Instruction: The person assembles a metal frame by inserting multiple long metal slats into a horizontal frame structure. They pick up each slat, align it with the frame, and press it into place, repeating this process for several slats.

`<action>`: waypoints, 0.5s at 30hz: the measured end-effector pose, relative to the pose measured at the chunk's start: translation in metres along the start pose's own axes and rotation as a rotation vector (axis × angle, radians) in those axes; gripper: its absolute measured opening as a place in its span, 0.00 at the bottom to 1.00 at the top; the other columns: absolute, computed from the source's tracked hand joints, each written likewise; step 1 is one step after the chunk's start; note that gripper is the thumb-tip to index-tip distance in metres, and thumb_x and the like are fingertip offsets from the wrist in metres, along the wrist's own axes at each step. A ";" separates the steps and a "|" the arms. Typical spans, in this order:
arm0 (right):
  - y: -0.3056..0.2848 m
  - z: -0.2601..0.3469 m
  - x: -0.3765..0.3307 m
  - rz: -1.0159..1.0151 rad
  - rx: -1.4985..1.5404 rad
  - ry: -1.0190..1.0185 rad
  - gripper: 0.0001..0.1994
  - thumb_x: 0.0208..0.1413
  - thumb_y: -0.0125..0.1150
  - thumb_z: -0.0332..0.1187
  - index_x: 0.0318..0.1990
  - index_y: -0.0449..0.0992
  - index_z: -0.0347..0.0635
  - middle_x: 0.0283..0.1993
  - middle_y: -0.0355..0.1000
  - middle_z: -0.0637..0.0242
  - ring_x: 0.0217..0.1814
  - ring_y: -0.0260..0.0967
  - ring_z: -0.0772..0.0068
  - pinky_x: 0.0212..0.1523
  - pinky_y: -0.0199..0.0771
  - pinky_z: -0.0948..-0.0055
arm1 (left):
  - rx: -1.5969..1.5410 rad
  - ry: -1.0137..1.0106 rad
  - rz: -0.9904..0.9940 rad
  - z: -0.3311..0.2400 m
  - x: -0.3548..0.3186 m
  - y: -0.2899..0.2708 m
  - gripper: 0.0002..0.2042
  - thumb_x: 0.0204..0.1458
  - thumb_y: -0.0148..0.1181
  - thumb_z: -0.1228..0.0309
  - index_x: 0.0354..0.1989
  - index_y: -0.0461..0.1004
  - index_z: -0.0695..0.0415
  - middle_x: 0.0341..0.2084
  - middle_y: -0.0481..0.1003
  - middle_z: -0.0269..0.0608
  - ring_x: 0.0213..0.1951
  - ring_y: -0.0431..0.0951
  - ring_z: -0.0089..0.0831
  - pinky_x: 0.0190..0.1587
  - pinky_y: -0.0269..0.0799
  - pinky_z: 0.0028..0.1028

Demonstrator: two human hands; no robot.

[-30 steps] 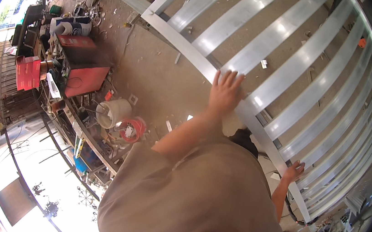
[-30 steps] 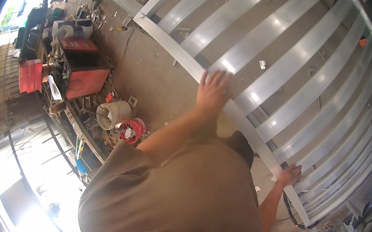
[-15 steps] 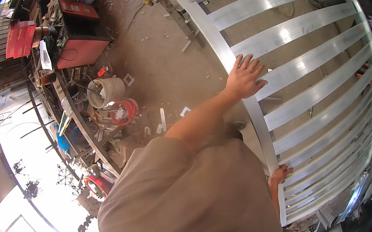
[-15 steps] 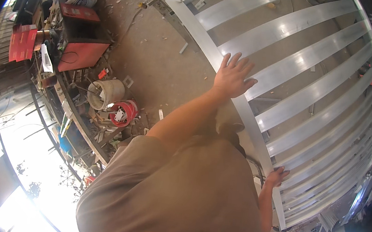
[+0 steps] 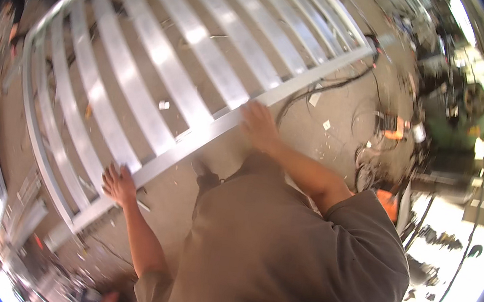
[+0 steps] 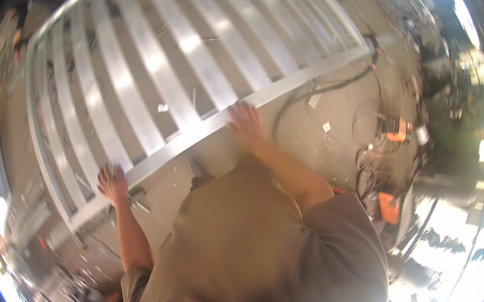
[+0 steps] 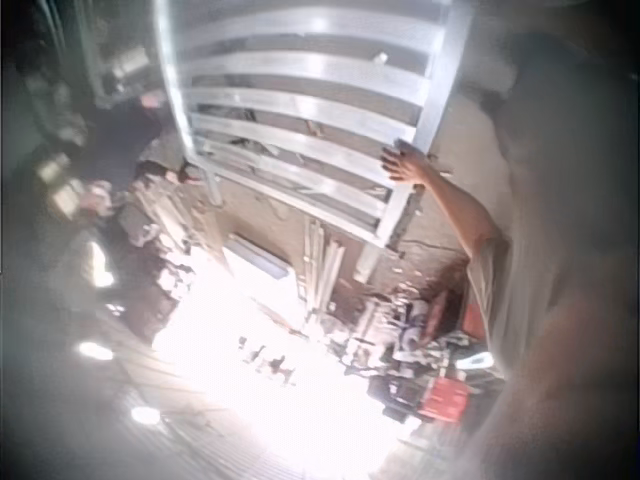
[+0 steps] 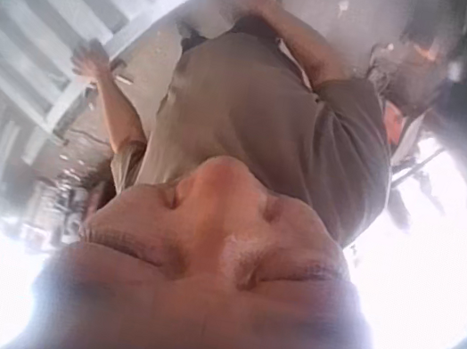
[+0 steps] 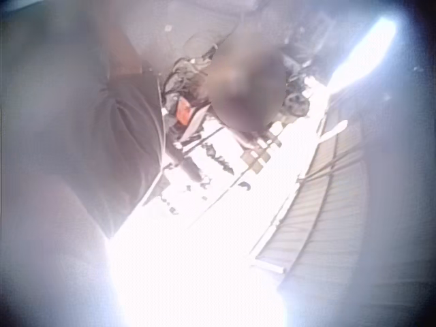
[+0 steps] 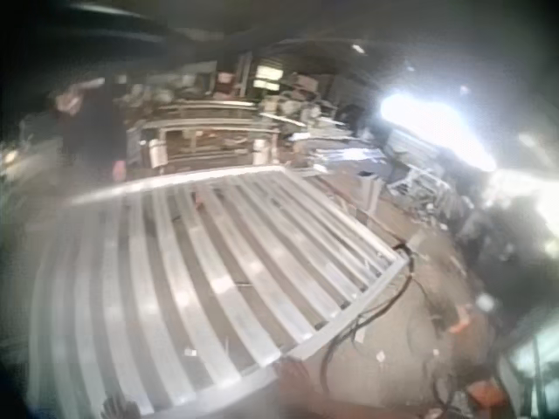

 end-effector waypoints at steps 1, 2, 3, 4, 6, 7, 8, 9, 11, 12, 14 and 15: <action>-0.013 -0.020 -0.027 -0.040 0.118 0.028 0.29 0.70 0.53 0.49 0.74 0.67 0.48 0.76 0.63 0.52 0.81 0.54 0.47 0.80 0.49 0.42 | 0.001 -0.005 0.041 -0.014 -0.016 -0.001 0.33 0.69 0.43 0.39 0.77 0.62 0.42 0.76 0.63 0.37 0.78 0.56 0.41 0.78 0.41 0.56; -0.007 -0.055 -0.060 0.111 0.223 0.129 0.29 0.70 0.54 0.48 0.73 0.67 0.48 0.76 0.62 0.51 0.80 0.54 0.47 0.79 0.51 0.43 | -0.038 -0.043 0.031 -0.035 -0.033 -0.002 0.33 0.69 0.43 0.39 0.77 0.63 0.42 0.75 0.64 0.39 0.77 0.57 0.42 0.78 0.43 0.58; -0.004 -0.091 -0.094 0.165 0.349 0.168 0.28 0.70 0.55 0.48 0.73 0.67 0.48 0.76 0.62 0.51 0.80 0.55 0.47 0.79 0.53 0.45 | 0.020 -0.047 0.022 -0.064 -0.050 -0.002 0.32 0.70 0.43 0.40 0.76 0.63 0.43 0.74 0.64 0.43 0.77 0.57 0.43 0.76 0.47 0.60; 0.018 -0.139 -0.133 0.396 0.481 0.353 0.28 0.69 0.56 0.47 0.72 0.68 0.47 0.74 0.64 0.50 0.78 0.58 0.47 0.77 0.56 0.47 | 0.053 -0.026 -0.020 -0.100 -0.076 -0.005 0.32 0.70 0.45 0.42 0.76 0.63 0.45 0.74 0.64 0.46 0.76 0.60 0.46 0.74 0.53 0.58; 0.023 -0.206 -0.198 0.357 0.475 0.249 0.25 0.66 0.59 0.45 0.67 0.73 0.45 0.70 0.69 0.49 0.71 0.64 0.43 0.70 0.64 0.46 | -0.005 0.081 -0.105 -0.201 -0.114 -0.020 0.32 0.69 0.49 0.45 0.76 0.63 0.48 0.72 0.65 0.50 0.73 0.64 0.50 0.73 0.58 0.55; 0.013 -0.232 -0.230 0.221 0.255 0.059 0.24 0.63 0.61 0.45 0.63 0.77 0.44 0.68 0.71 0.49 0.67 0.68 0.40 0.64 0.70 0.45 | -0.128 0.188 -0.157 -0.262 -0.143 -0.028 0.31 0.69 0.52 0.48 0.75 0.64 0.51 0.71 0.66 0.53 0.72 0.65 0.53 0.73 0.59 0.54; 0.013 -0.270 -0.262 0.191 0.283 0.055 0.23 0.63 0.61 0.44 0.62 0.78 0.44 0.68 0.71 0.48 0.67 0.69 0.41 0.64 0.71 0.45 | -0.237 0.273 -0.179 -0.329 -0.171 -0.033 0.31 0.68 0.55 0.51 0.75 0.64 0.53 0.70 0.67 0.56 0.71 0.66 0.55 0.72 0.60 0.53; 0.031 -0.319 -0.304 0.409 0.451 0.274 0.22 0.63 0.61 0.44 0.61 0.78 0.44 0.67 0.71 0.48 0.67 0.70 0.41 0.64 0.72 0.46 | -0.363 0.412 -0.169 -0.402 -0.203 -0.042 0.31 0.67 0.60 0.56 0.74 0.64 0.58 0.69 0.67 0.59 0.71 0.65 0.58 0.73 0.59 0.51; 0.042 -0.402 -0.386 0.629 0.646 0.626 0.20 0.62 0.60 0.42 0.58 0.79 0.43 0.66 0.72 0.48 0.67 0.71 0.42 0.63 0.74 0.48 | -0.459 0.577 -0.109 -0.531 -0.274 -0.054 0.32 0.64 0.63 0.61 0.74 0.64 0.62 0.71 0.64 0.61 0.72 0.62 0.59 0.74 0.58 0.49; 0.039 -0.441 -0.422 0.653 0.696 0.762 0.20 0.62 0.60 0.41 0.57 0.80 0.43 0.66 0.72 0.48 0.67 0.72 0.43 0.62 0.75 0.49 | -0.450 0.669 -0.075 -0.593 -0.306 -0.059 0.34 0.63 0.65 0.59 0.74 0.63 0.61 0.71 0.64 0.62 0.72 0.62 0.59 0.74 0.58 0.49; 0.031 -0.519 -0.495 0.660 0.805 1.078 0.18 0.62 0.60 0.40 0.55 0.81 0.43 0.65 0.73 0.47 0.66 0.73 0.44 0.61 0.77 0.51 | -0.438 0.797 -0.003 -0.708 -0.366 -0.061 0.38 0.60 0.68 0.55 0.74 0.63 0.62 0.70 0.65 0.62 0.71 0.62 0.59 0.74 0.58 0.51; 0.029 -0.549 -0.518 0.708 0.757 1.038 0.17 0.62 0.60 0.39 0.54 0.82 0.43 0.65 0.73 0.47 0.66 0.73 0.44 0.61 0.77 0.52 | -0.411 0.851 0.023 -0.761 -0.390 -0.060 0.39 0.59 0.68 0.54 0.74 0.62 0.63 0.70 0.65 0.62 0.71 0.63 0.59 0.73 0.59 0.51</action>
Point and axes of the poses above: each hand's wrist, its own x-axis towards the middle knuckle, its own y-axis out of the palm, z = x × y, the point moved 8 cm from there along x, towards the middle knuckle
